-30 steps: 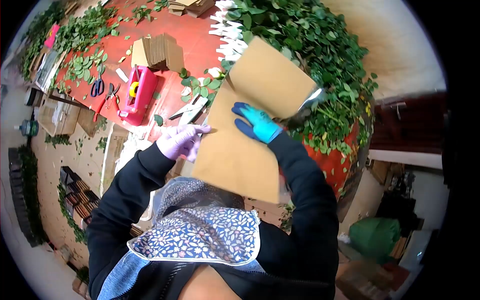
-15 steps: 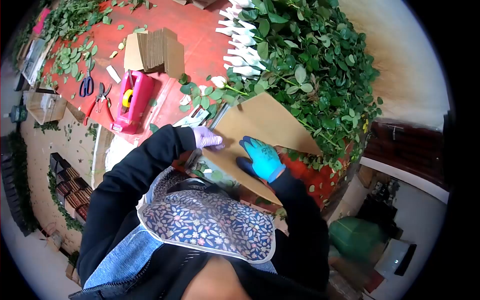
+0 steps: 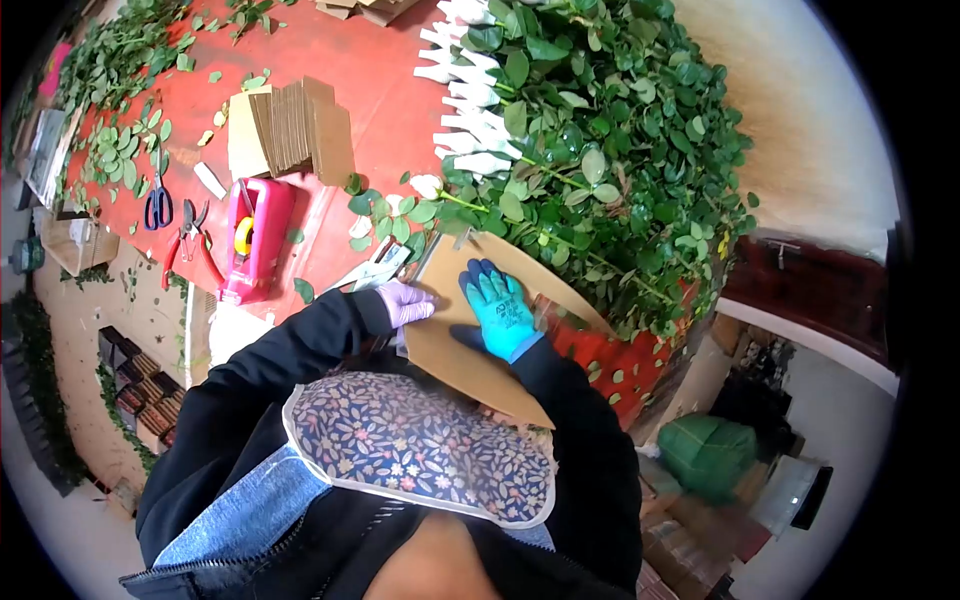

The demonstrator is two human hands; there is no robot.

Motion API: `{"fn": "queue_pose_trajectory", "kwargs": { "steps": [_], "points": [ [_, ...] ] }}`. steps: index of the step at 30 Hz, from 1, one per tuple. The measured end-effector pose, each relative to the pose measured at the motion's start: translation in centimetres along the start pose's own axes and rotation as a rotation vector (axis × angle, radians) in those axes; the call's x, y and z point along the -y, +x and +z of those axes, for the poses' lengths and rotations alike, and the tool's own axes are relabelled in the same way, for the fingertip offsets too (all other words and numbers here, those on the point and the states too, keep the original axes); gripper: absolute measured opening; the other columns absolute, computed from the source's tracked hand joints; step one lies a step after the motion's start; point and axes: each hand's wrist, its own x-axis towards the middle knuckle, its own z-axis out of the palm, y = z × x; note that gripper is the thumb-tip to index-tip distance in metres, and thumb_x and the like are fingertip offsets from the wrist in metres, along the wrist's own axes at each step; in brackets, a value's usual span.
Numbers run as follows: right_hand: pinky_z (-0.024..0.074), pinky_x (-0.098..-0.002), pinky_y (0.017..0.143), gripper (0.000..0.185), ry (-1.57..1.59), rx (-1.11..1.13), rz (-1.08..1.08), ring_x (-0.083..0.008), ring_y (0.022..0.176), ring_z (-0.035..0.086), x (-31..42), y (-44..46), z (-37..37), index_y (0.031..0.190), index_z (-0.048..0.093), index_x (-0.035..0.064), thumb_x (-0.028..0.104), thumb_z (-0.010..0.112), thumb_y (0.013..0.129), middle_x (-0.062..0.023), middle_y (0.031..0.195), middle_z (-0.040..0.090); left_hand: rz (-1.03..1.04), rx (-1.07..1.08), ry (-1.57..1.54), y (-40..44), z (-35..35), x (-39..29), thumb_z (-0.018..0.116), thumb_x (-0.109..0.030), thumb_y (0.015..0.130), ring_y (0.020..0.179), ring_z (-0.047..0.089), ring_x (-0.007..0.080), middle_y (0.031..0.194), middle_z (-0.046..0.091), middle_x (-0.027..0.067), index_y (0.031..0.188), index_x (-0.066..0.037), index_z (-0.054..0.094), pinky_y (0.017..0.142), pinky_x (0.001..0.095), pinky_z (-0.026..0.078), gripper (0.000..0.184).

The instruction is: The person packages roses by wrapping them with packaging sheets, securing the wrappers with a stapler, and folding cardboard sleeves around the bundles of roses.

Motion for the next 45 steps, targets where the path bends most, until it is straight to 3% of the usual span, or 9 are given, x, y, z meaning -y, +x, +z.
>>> {"fn": "queue_pose_trajectory", "kwargs": {
  "steps": [3, 5, 9, 14, 20, 25, 31, 32, 45],
  "points": [
    [0.0191, -0.0505, 0.114, 0.080, -0.040, 0.007, 0.037, -0.0355, 0.143, 0.024, 0.4, 0.4, 0.4, 0.145, 0.036, 0.0071, 0.044, 0.064, 0.079, -0.0172, 0.154, 0.027, 0.026, -0.087, 0.410, -2.1, -3.4, -6.1, 0.061, -0.021, 0.091, 0.098, 0.062, 0.0339, 0.101, 0.065, 0.0195, 0.105, 0.001, 0.065, 0.087, 0.0389, 0.049, 0.026],
    [0.0188, -0.0502, 0.114, 0.080, -0.129, -0.067, 0.024, -0.0347, 0.143, 0.025, -0.3, 0.2, 2.7, 0.147, 0.033, 0.0098, 0.040, 0.063, 0.079, -0.0147, 0.156, 0.025, 0.301, -0.738, 0.563, -1.9, -5.4, -7.2, 0.068, -0.021, 0.083, 0.082, 0.058, 0.0317, 0.081, 0.056, 0.0132, 0.085, -0.005, 0.058, 0.076, 0.0405, 0.046, 0.019],
    [0.0192, -0.0520, 0.113, 0.084, -0.023, -0.101, 0.010, -0.0373, 0.141, 0.026, 0.0, 0.1, 2.2, 0.142, 0.038, 0.0022, 0.054, 0.061, 0.079, -0.0218, 0.150, 0.032, -0.203, -1.288, 1.046, -0.1, -14.7, -9.8, 0.082, -0.050, 0.064, 0.099, 0.058, 0.0366, 0.111, 0.052, 0.0166, 0.118, -0.005, 0.049, 0.083, 0.0453, 0.049, 0.077],
    [0.0194, -0.0514, 0.114, 0.084, 0.018, -0.106, -0.013, -0.0373, 0.141, 0.027, -0.7, 0.2, 2.4, 0.141, 0.039, 0.0025, 0.053, 0.062, 0.079, -0.0212, 0.149, 0.033, -0.533, -1.171, 1.038, 0.5, -20.1, -7.8, 0.075, -0.019, 0.070, 0.101, 0.061, 0.0402, 0.111, 0.056, 0.0220, 0.126, -0.007, 0.038, 0.085, 0.0459, 0.052, 0.068],
    [0.0191, -0.0515, 0.114, 0.085, 0.108, -0.122, 0.001, -0.0366, 0.141, 0.027, -0.5, 0.0, 2.2, 0.143, 0.037, 0.0038, 0.052, 0.063, 0.079, -0.0205, 0.150, 0.032, -0.459, -1.128, 0.878, -4.4, -22.0, -6.3, 0.075, -0.026, 0.076, 0.094, 0.066, 0.0253, 0.109, 0.066, 0.0165, 0.125, -0.006, 0.057, 0.088, 0.0356, 0.050, 0.056],
    [0.0192, -0.0503, 0.113, 0.082, 0.104, -0.168, -0.010, -0.0347, 0.138, 0.031, -0.4, 0.0, 2.2, 0.143, 0.038, 0.0075, 0.051, 0.063, 0.079, -0.0174, 0.150, 0.033, 0.584, -0.431, 0.068, -6.5, -13.9, -8.7, 0.070, -0.014, 0.087, 0.097, 0.063, 0.0220, 0.102, 0.066, 0.0112, 0.104, -0.002, 0.062, 0.087, 0.0359, 0.050, 0.022],
    [0.0213, -0.0516, 0.112, 0.067, -0.243, 0.025, 0.038, -0.0348, 0.135, 0.036, -1.1, 0.4, 4.5, 0.134, 0.051, 0.0067, 0.033, 0.066, 0.074, -0.0179, 0.141, 0.043, -0.061, -0.147, -0.343, 2.0, -0.4, -4.5, 0.059, -0.020, 0.094, 0.092, 0.060, 0.0158, 0.104, 0.067, 0.0073, 0.124, 0.001, 0.055, 0.083, 0.0297, 0.047, 0.037],
    [0.0215, -0.0511, 0.113, 0.062, -0.175, -0.019, -0.030, -0.0351, 0.133, 0.037, -1.0, 0.2, 2.5, 0.129, 0.055, 0.0059, 0.034, 0.067, 0.074, -0.0191, 0.140, 0.044, -0.209, -0.157, 0.073, 2.9, -0.9, -4.1, 0.062, -0.022, 0.092, 0.088, 0.063, 0.0176, 0.101, 0.068, 0.0106, 0.120, 0.001, 0.058, 0.080, 0.0315, 0.049, 0.036],
    [0.0503, -0.0440, 0.077, 0.054, -0.016, 0.011, 0.012, -0.0287, 0.098, 0.060, 0.5, -0.4, -2.1, 0.132, 0.051, 0.0090, 0.037, 0.060, 0.086, -0.0144, 0.124, 0.058, -0.231, -0.288, 0.541, 6.7, -0.4, -0.2, 0.070, -0.029, 0.080, 0.087, 0.065, 0.0367, 0.092, 0.066, 0.0209, 0.101, -0.002, 0.062, 0.075, 0.0434, 0.051, 0.035]
  ]
}}
